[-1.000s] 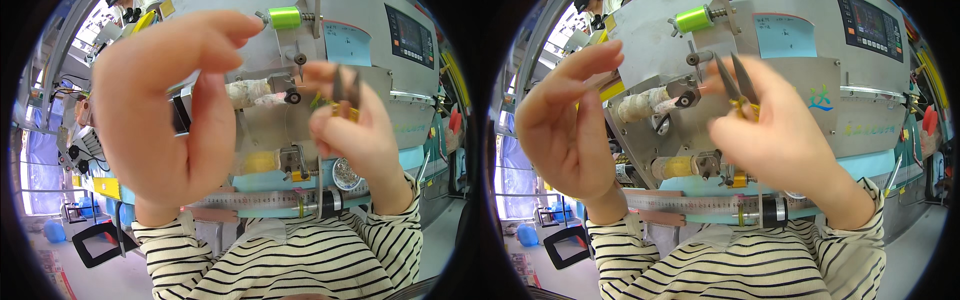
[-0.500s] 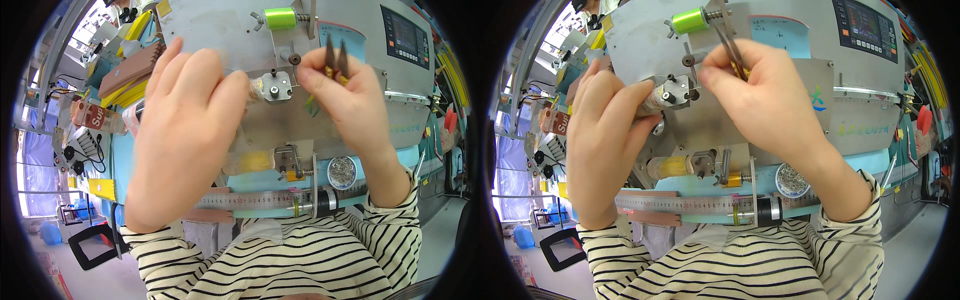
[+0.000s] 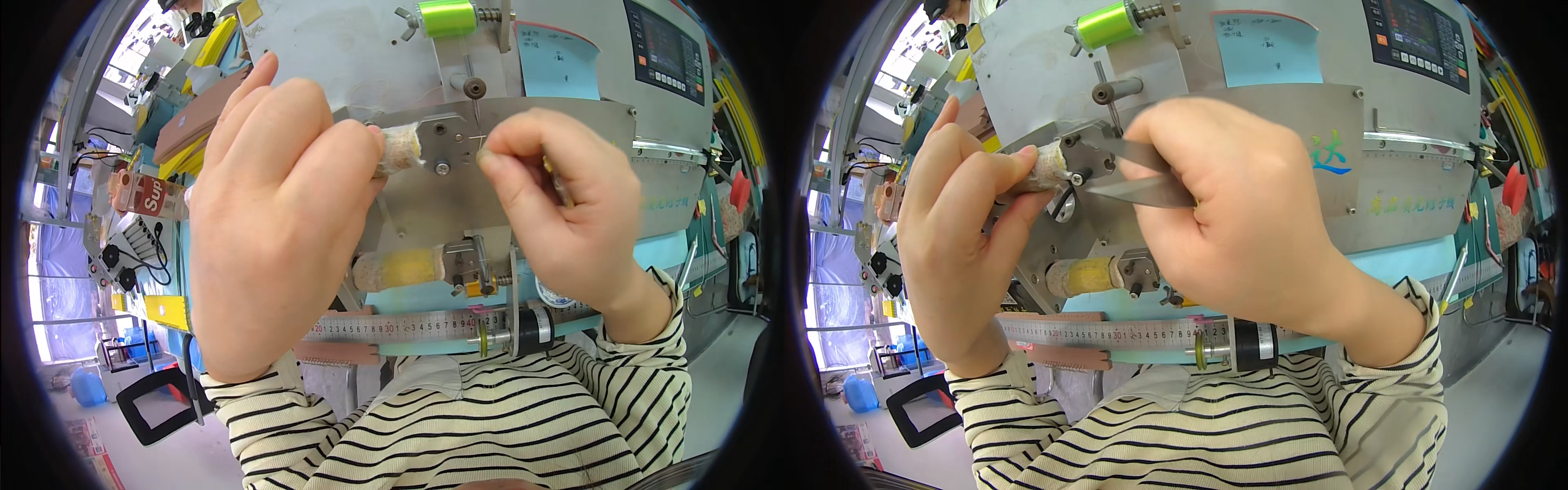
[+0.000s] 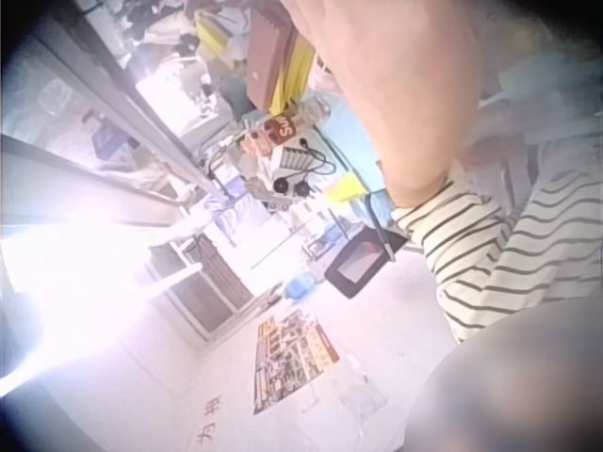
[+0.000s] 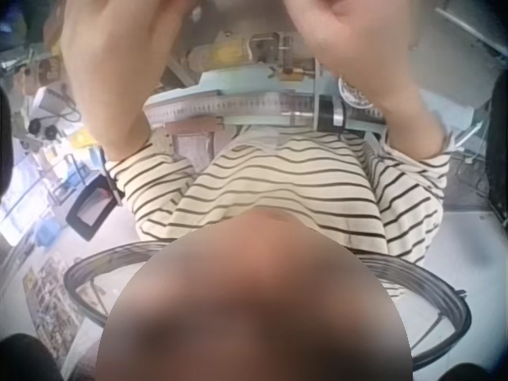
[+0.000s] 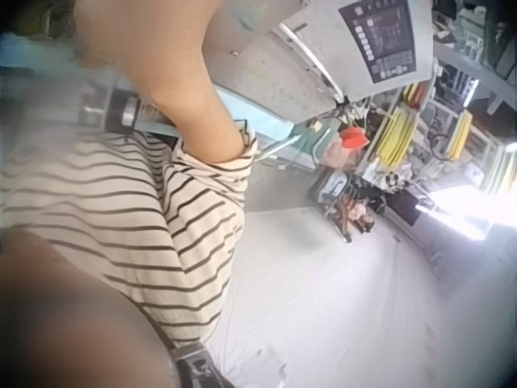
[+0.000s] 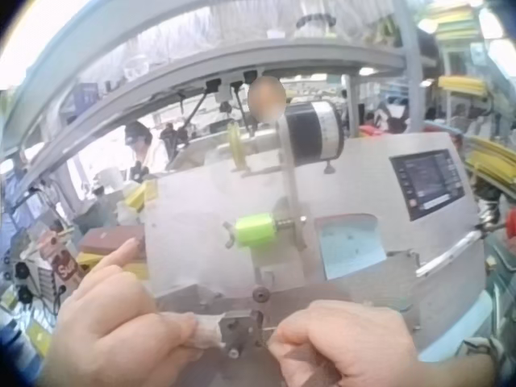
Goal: The person threads a thin wire through a small machine, using pliers to guide and secure the wire. They repeatedly adjust the wire path and tension, then cut the wire with pliers.
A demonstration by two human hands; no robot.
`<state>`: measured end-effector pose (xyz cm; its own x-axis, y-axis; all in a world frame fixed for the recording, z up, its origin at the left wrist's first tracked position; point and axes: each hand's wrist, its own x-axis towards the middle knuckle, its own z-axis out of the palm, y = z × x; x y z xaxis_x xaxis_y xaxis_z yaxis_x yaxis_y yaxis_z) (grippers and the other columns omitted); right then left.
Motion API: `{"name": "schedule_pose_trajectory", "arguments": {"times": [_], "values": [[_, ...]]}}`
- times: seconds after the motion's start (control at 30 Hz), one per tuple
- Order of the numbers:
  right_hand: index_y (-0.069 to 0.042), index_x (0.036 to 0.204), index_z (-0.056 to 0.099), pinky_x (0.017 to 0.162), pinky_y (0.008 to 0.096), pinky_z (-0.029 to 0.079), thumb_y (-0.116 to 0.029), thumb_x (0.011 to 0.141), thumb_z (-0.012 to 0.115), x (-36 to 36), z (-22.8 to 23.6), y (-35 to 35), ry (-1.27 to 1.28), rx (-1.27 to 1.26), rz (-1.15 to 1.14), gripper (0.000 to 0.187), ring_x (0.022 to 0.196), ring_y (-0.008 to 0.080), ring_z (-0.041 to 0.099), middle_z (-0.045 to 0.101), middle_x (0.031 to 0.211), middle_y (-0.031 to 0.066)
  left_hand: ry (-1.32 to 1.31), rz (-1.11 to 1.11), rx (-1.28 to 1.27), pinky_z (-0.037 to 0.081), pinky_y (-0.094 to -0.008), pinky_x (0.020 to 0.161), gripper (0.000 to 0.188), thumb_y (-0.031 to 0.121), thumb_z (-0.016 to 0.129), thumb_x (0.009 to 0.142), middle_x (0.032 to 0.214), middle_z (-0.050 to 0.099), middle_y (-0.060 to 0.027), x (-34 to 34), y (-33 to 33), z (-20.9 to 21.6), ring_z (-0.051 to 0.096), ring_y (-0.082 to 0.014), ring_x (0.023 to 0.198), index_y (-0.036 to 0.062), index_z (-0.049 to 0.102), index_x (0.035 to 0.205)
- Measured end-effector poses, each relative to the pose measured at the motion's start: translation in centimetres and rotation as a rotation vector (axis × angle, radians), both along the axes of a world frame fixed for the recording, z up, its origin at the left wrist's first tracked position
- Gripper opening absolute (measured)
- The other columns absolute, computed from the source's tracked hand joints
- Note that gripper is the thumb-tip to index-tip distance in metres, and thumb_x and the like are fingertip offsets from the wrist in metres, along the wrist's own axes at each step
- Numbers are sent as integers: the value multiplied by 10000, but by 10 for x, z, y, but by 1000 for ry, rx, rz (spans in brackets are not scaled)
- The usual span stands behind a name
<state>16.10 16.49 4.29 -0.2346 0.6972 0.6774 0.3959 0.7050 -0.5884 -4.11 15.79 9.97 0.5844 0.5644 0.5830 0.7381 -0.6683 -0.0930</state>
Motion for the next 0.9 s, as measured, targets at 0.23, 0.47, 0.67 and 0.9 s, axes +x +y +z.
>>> {"name": "schedule_pose_trajectory", "arguments": {"times": [0.23,0.47,0.67,0.9], "values": [[-7,896,630,532,177,336,-14,891,620,-2,7,7,181,-101,-48,13,624,-3,419,547,747,-52,0,-24,-71,415,-494,1037,266,-41,743,613,696,496,-55,-2,-2,10,521,-179,632,-1,647,857],[45,910,637,522,218,374,71,712,721,13,32,4,-321,532,-45,217,624,148,494,577,850,109,-187,-246,-229,460,-330,716,215,21,744,657,765,546,-71,27,16,17,544,-205,714,-10,651,848],[7,1040,624,671,252,334,-156,789,681,39,37,-22,-83,122,94,305,779,148,456,562,847,78,24,-448,-368,378,-313,672,164,63,747,667,723,499,-43,-4,40,31,466,-215,708,52,595,726],[-36,1097,611,690,256,306,-231,864,605,80,29,-29,-53,6,203,304,875,155,435,484,638,-1,226,-310,-7,383,-358,718,169,142,660,593,738,506,1,-2,9,2,496,-216,773,79,607,740]]}}
